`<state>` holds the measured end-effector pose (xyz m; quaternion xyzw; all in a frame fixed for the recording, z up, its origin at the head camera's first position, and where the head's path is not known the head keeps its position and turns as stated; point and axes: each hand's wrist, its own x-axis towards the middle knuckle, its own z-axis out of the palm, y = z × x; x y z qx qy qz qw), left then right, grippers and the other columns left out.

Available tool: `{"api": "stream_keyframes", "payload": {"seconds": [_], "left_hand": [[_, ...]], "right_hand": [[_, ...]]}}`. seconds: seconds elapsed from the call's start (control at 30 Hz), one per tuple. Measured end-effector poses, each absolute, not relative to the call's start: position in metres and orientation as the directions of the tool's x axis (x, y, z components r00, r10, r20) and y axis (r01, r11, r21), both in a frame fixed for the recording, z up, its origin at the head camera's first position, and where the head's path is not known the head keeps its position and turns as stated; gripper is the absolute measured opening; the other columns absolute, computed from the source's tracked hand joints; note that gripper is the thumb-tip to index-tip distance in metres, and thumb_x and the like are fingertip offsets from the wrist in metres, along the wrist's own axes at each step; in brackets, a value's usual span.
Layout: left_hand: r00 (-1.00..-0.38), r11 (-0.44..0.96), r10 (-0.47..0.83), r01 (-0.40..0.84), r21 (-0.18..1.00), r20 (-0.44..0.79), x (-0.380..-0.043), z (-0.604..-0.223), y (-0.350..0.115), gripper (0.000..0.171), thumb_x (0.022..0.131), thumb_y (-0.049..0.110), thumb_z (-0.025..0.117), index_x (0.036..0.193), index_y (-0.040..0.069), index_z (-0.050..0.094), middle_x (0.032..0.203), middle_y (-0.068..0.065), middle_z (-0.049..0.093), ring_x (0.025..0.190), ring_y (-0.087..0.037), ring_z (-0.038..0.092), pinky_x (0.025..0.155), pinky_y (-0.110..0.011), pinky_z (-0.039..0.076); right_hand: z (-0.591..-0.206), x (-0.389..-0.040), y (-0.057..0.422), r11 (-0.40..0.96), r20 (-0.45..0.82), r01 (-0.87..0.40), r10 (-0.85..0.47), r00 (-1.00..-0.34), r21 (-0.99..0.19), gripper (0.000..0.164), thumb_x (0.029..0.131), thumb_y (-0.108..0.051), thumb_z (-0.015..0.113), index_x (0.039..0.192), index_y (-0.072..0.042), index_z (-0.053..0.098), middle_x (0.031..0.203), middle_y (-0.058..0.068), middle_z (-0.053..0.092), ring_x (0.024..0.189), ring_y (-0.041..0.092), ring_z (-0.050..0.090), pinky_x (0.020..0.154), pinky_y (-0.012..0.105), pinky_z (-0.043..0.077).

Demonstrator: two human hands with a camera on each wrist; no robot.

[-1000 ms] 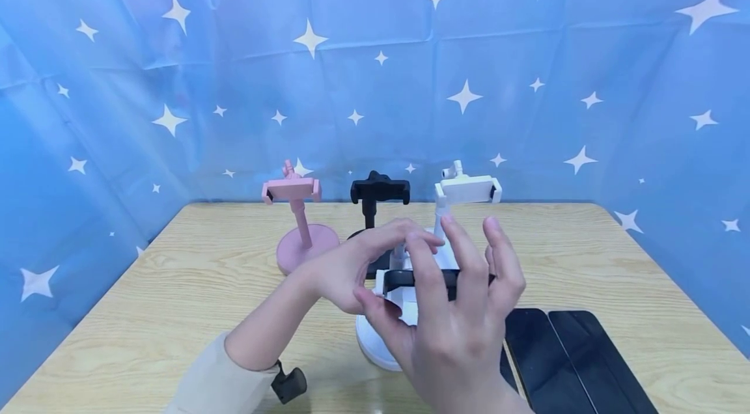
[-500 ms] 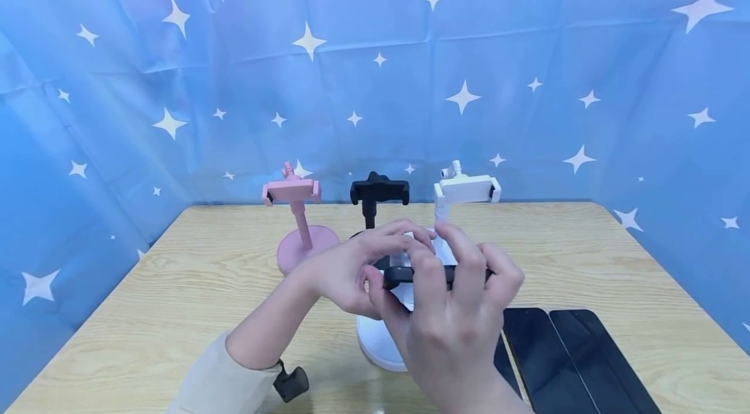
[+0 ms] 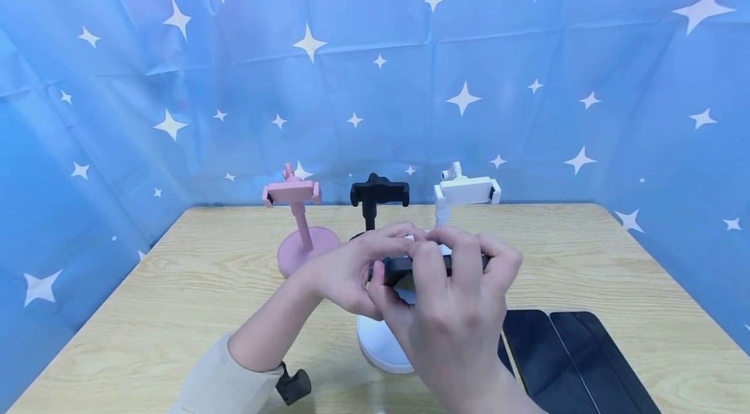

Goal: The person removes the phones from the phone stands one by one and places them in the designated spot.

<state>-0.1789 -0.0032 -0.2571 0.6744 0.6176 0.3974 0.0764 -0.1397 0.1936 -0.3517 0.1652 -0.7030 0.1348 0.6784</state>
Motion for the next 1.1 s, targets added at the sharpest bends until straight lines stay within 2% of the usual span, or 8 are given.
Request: {"api": "stream_keyframes", "payload": {"seconds": [0.17,0.37,0.53,0.73,1.1], "left_hand": [[-0.067,-0.233,0.899,0.765,0.6,0.434,-0.179,-0.255,-0.002,0.048,0.07,0.006,0.068,0.116,0.001,0.054,0.116,-0.008,0.047,0.111,-0.008,0.04,0.096,-0.023,0.037],[-0.037,-0.263,0.885,0.783,0.564,0.463,-0.179,-0.254,-0.001,0.046,0.07,0.008,0.072,0.113,0.001,0.055,0.104,-0.005,0.048,0.102,-0.006,0.042,0.092,-0.022,0.038],[-0.033,-0.286,0.883,0.754,0.591,0.469,-0.18,-0.253,0.0,0.044,0.07,0.007,0.072,0.11,0.0,0.056,0.102,-0.008,0.05,0.101,-0.007,0.041,0.092,-0.023,0.039],[-0.054,-0.253,0.891,0.765,0.592,0.451,-0.179,-0.254,0.0,0.043,0.068,0.008,0.073,0.108,0.001,0.057,0.103,-0.004,0.05,0.102,-0.006,0.04,0.092,-0.021,0.039],[-0.027,-0.275,0.9,0.739,0.615,0.435,-0.183,-0.255,0.002,0.044,0.066,0.011,0.071,0.106,0.002,0.054,0.101,-0.007,0.05,0.099,-0.006,0.039,0.091,-0.023,0.038]], "right_hand": [[-0.356,-0.148,0.201,0.909,0.995,-0.417,-0.059,-0.079,0.021,0.053,0.035,-0.048,0.085,0.072,-0.018,0.064,0.091,0.005,0.061,0.092,0.034,0.053,0.085,0.063,0.017],[-0.36,-0.156,0.21,0.915,0.993,-0.403,-0.065,-0.097,0.021,0.055,0.033,-0.051,0.084,0.072,-0.018,0.062,0.083,0.003,0.059,0.089,0.036,0.053,0.085,0.064,0.017],[-0.356,-0.157,0.212,0.904,0.992,-0.427,-0.066,-0.107,0.014,0.054,0.033,-0.05,0.085,0.071,-0.019,0.062,0.079,0.001,0.057,0.085,0.034,0.053,0.086,0.063,0.018],[-0.353,-0.157,0.214,0.897,0.99,-0.441,-0.071,-0.123,0.009,0.054,0.033,-0.05,0.085,0.071,-0.02,0.062,0.079,0.002,0.056,0.085,0.033,0.053,0.086,0.063,0.018],[-0.422,-0.213,0.267,0.894,0.982,-0.447,-0.079,-0.173,-0.007,0.061,0.026,-0.059,0.085,0.074,-0.028,0.063,0.091,0.004,0.058,0.102,0.034,0.051,0.092,0.064,0.011]]}}
